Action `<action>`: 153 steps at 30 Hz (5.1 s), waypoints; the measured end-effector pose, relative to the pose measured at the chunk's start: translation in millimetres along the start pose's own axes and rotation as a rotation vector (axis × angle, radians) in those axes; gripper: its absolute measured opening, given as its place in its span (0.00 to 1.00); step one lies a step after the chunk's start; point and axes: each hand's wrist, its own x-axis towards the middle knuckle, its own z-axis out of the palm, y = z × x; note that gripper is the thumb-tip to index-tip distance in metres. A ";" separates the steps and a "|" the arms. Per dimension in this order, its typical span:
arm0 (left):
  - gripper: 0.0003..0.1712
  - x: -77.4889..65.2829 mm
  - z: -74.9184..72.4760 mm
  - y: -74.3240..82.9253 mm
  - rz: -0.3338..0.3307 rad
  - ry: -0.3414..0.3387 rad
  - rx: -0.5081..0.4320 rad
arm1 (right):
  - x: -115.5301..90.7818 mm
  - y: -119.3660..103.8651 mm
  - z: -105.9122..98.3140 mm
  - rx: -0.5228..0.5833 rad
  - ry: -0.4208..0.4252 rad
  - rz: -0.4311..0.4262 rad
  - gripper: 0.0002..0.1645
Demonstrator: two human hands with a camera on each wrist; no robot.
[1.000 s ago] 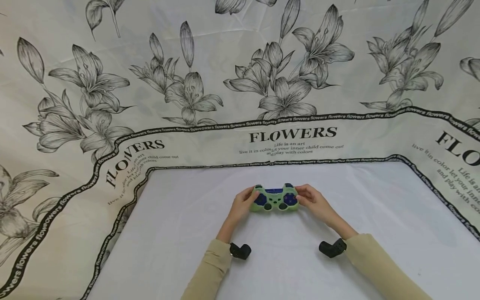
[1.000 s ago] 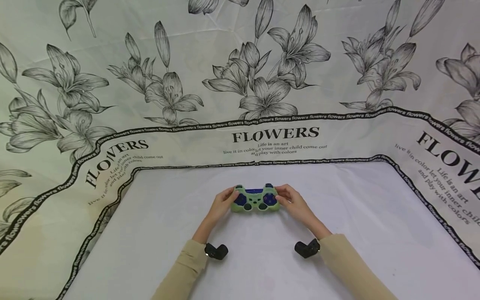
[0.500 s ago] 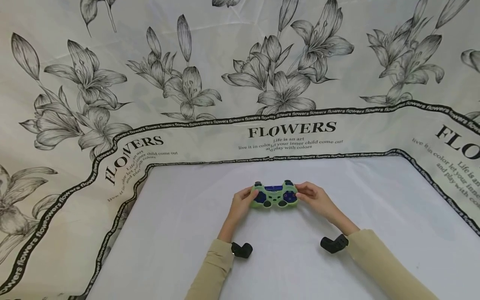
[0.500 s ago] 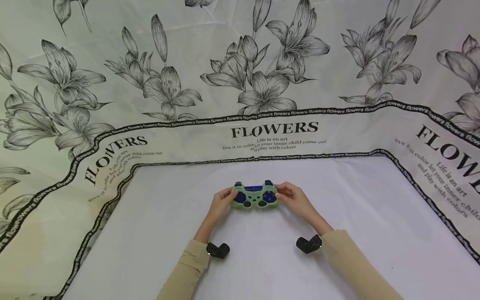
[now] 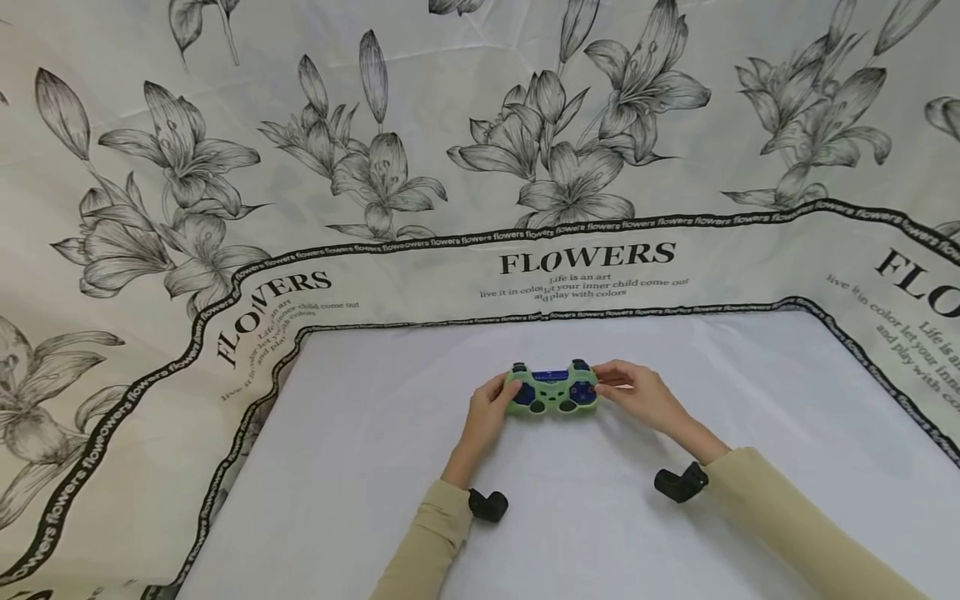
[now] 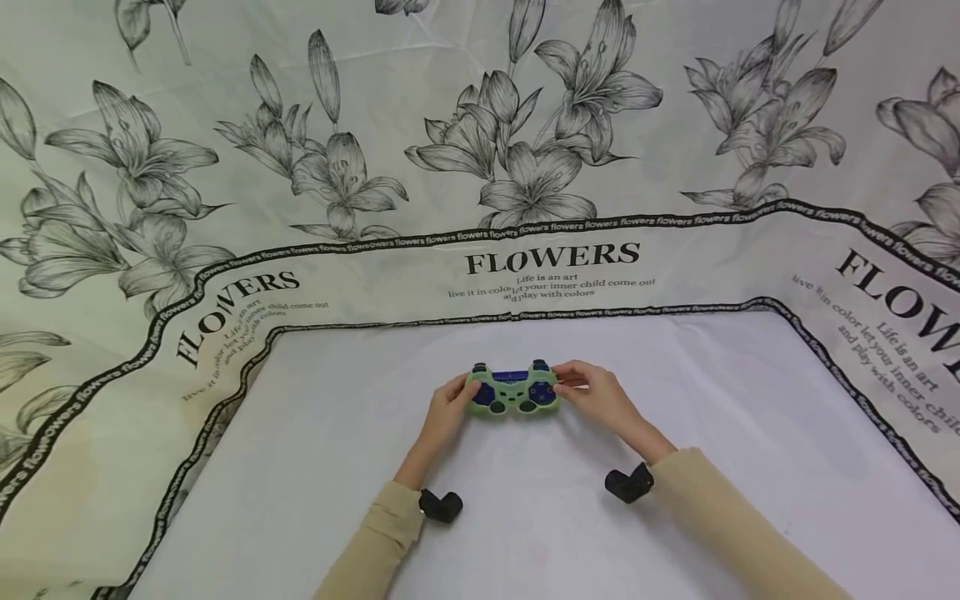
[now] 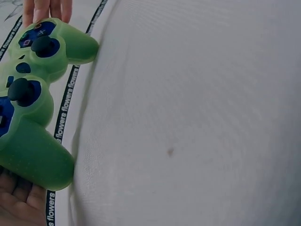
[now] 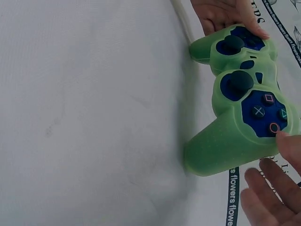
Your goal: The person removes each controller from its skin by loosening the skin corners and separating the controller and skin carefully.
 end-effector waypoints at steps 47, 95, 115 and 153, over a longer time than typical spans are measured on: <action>0.25 8.6 -9.8 2.4 -0.028 -0.091 -0.033 | 66.8 -40.3 -22.5 -0.337 -0.463 -0.366 0.20; 0.43 7.0 -23.6 11.4 -0.029 -0.336 0.179 | 52.2 -52.1 -9.9 -0.618 -0.305 -0.644 0.09; 0.35 14.6 -20.8 6.4 0.076 -0.394 0.300 | 68.7 -59.2 -18.7 -0.551 -0.560 -0.624 0.09; 0.31 27.5 -27.8 9.9 0.077 -0.503 0.403 | 105.2 -62.1 -13.2 -0.312 -0.949 -0.451 0.15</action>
